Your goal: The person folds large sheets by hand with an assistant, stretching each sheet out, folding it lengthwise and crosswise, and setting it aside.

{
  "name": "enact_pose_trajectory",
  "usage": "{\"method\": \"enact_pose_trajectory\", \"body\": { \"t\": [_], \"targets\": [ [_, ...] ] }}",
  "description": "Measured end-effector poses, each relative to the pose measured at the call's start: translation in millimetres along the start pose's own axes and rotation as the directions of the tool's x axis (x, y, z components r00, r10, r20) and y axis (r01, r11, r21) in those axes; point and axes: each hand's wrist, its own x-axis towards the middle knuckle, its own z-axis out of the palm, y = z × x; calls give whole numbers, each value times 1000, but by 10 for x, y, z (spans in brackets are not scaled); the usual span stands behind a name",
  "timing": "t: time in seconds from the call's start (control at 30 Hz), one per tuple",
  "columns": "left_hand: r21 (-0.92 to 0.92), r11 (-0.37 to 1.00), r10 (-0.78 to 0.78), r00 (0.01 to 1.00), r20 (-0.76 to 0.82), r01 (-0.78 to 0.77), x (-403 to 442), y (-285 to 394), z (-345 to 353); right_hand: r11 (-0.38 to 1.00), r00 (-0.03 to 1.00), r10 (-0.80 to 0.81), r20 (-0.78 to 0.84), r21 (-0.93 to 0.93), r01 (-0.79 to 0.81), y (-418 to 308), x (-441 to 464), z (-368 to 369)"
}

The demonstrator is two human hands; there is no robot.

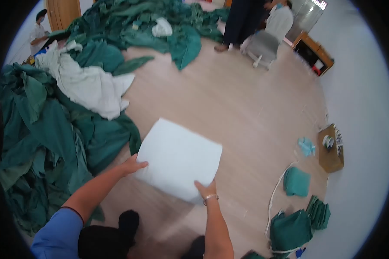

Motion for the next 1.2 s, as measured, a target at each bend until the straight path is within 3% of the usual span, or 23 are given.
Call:
{"method": "enact_pose_trajectory", "body": {
  "t": [0.07,0.13,0.27,0.33,0.37,0.43,0.57,0.6,0.63,0.67,0.7,0.73,0.77,0.8,0.83,0.87,0.93,1.0,1.03,1.1,1.13,1.17,1.2],
  "targets": [
    [-69,988,135,989,-54,-138,20,-461,208,996,997,66,50,50,-68,239,-274,170],
    [-125,991,59,998,20,-56,-194,-394,125,990,982,141,-128,26,-139,415,-358,296],
    [-55,995,-72,977,202,85,-498,-136,-75,987,993,113,-30,-115,-116,460,-493,66],
    [-291,881,-389,921,3,373,-601,46,-17,977,988,82,132,-205,-54,445,-477,-81],
    [-294,880,-391,921,2,374,-550,-29,-10,986,984,141,107,-105,-129,162,-532,-95],
    [-380,870,-314,947,63,314,-406,-39,41,994,990,111,88,-33,-108,132,-488,-40],
    [-459,831,-341,940,26,314,-663,-70,19,967,985,151,89,192,-165,165,-585,-120],
    [-249,932,-263,964,40,264,-646,-439,37,964,983,162,83,199,-176,251,-688,-100],
    [-40,983,-174,982,69,177,-616,-803,91,978,997,78,-15,-191,-79,351,-757,-72],
    [307,944,-124,992,-18,124,-537,-1104,185,830,994,-69,-87,-557,9,406,-707,-52],
    [439,897,-43,998,-41,56,-590,-1124,241,909,998,8,-63,-416,-33,576,-606,-20],
    [344,938,-56,998,13,48,-597,-1091,237,962,998,66,-13,-266,-67,739,-529,27],
    [419,908,40,997,-59,-12,-526,-1253,265,998,998,63,-19,-31,-63,678,-575,119],
    [442,878,-148,982,-114,184,-675,-857,237,992,992,128,18,2,-128,581,-590,137],
    [457,858,-208,972,-112,236,-742,-639,188,966,969,141,201,188,-179,491,-560,114],
    [448,867,-181,976,-123,218,-727,-582,177,970,975,111,193,193,-149,304,-549,44],
    [545,838,184,930,-319,20,-766,-562,100,949,909,164,382,190,-251,-64,-667,-48],
    [340,841,516,812,-273,-420,-574,-437,101,984,939,6,343,163,-66,-578,-821,-195],
    [198,945,299,937,-183,-262,-797,155,160,992,943,-89,321,115,55,-929,-904,-286],
    [-153,988,28,994,105,-12,-1377,1385,317,812,849,-438,296,-274,514,-1561,-1129,-448],
    [-384,923,90,987,134,-32,-1651,1792,442,732,819,-468,331,-374,570,-2030,-1462,-546],
    [-444,894,143,977,156,-60,-1825,2090,552,716,863,-312,397,-499,488,-2377,-1777,-605],
    [-503,860,200,964,175,-87,-1959,2266,591,604,860,-273,432,-619,502,-2648,-2102,-658]
  ]
}}
